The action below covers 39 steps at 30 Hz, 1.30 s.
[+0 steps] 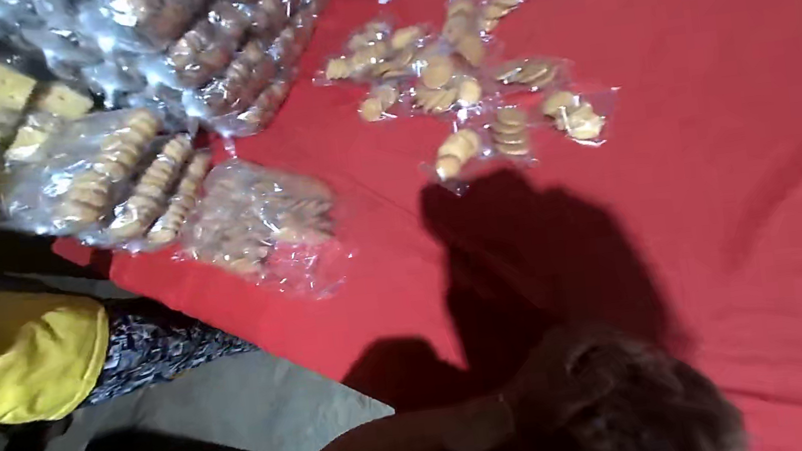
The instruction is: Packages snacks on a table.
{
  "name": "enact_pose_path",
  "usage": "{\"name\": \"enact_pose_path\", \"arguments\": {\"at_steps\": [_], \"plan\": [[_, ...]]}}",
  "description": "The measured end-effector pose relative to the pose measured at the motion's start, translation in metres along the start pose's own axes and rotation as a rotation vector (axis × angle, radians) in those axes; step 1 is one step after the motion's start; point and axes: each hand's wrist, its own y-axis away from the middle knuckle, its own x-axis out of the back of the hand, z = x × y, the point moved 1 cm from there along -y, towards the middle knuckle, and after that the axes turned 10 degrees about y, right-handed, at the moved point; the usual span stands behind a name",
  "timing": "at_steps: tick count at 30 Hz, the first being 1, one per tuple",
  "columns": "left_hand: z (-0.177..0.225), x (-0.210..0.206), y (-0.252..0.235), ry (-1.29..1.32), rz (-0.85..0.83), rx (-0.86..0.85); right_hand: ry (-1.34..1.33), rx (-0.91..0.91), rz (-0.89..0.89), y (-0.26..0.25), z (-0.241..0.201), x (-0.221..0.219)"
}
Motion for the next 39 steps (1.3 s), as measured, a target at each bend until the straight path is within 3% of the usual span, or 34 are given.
{"name": "enact_pose_path", "arguments": {"at_steps": [2, 4, 6, 7, 8, 10, 12, 14, 15, 17, 19, 21, 23, 27, 29, 31, 34, 39], "plan": [[0.014, 0.006, 0.029, 0.059, 0.108, 0.085, -0.374, -0.303, 0.021, -0.01, -0.03, -0.023], [0.05, 0.039, 0.044, -0.019, 0.181, 0.146, -0.497, -0.308, -0.006, -0.026, -0.046, -0.04], [0.088, 0.094, 0.064, -0.593, 0.347, 0.019, -0.483, -0.183, -0.038, -0.041, -0.06, -0.051], [0.103, 0.128, 0.073, -0.894, 0.452, -0.028, -0.483, -0.219, -0.047, -0.044, -0.066, -0.055], [0.115, 0.16, 0.082, -1.125, 0.529, 0.017, -0.58, -0.331, -0.053, -0.051, -0.071, -0.06], [0.134, 0.21, 0.093, -1.349, 0.584, 0.342, -0.827, -0.631, -0.074, -0.068, -0.083, -0.075], [0.141, 0.245, 0.096, -1.231, 0.548, 0.678, -1.019, -0.849, -0.093, -0.103, -0.107, -0.106], [0.14, 0.267, 0.104, -0.986, 0.608, 0.601, -1.118, -0.965, -0.12, -0.151, -0.145, -0.148], [0.138, 0.271, 0.111, -0.862, 0.679, 0.463, -1.124, -0.975, -0.133, -0.174, -0.161, -0.169], [0.137, 0.272, 0.131, -0.705, 0.77, 0.241, -1.189, -0.753, -0.108, -0.204, -0.177, -0.209], [0.141, 0.275, 0.145, -0.693, 0.74, 0.307, -1.034, -0.35, 0.03, -0.226, -0.18, -0.242], [0.149, 0.281, 0.147, -0.675, 0.692, 0.433, -0.626, 0.104, 0.121, -0.242, -0.169, -0.258], [0.138, 0.289, 0.152, -0.65, 0.735, 0.373, -0.394, 0.296, 0.06, -0.24, -0.152, -0.266], [0.099, 0.287, 0.165, -0.618, 0.867, 0.197, -0.285, 0.281, -0.294, -0.214, -0.133, -0.273], [0.097, 0.28, 0.164, -0.586, 0.94, 0.2, -0.17, 0.358, -0.304, -0.209, -0.137, -0.27], [0.099, 0.277, 0.167, -0.598, 0.903, 0.21, -0.171, 0.388, -0.28, -0.205, -0.142, -0.271], [0.106, 0.29, 0.171, -0.775, 0.795, 0.071, -0.232, 0.339, -0.296, -0.213, -0.14, -0.269], [0.14, 0.284, 0.174, -1.199, 0.82, -0.007, -0.166, 0.417, -0.485, -0.234, -0.137, -0.26]]}}
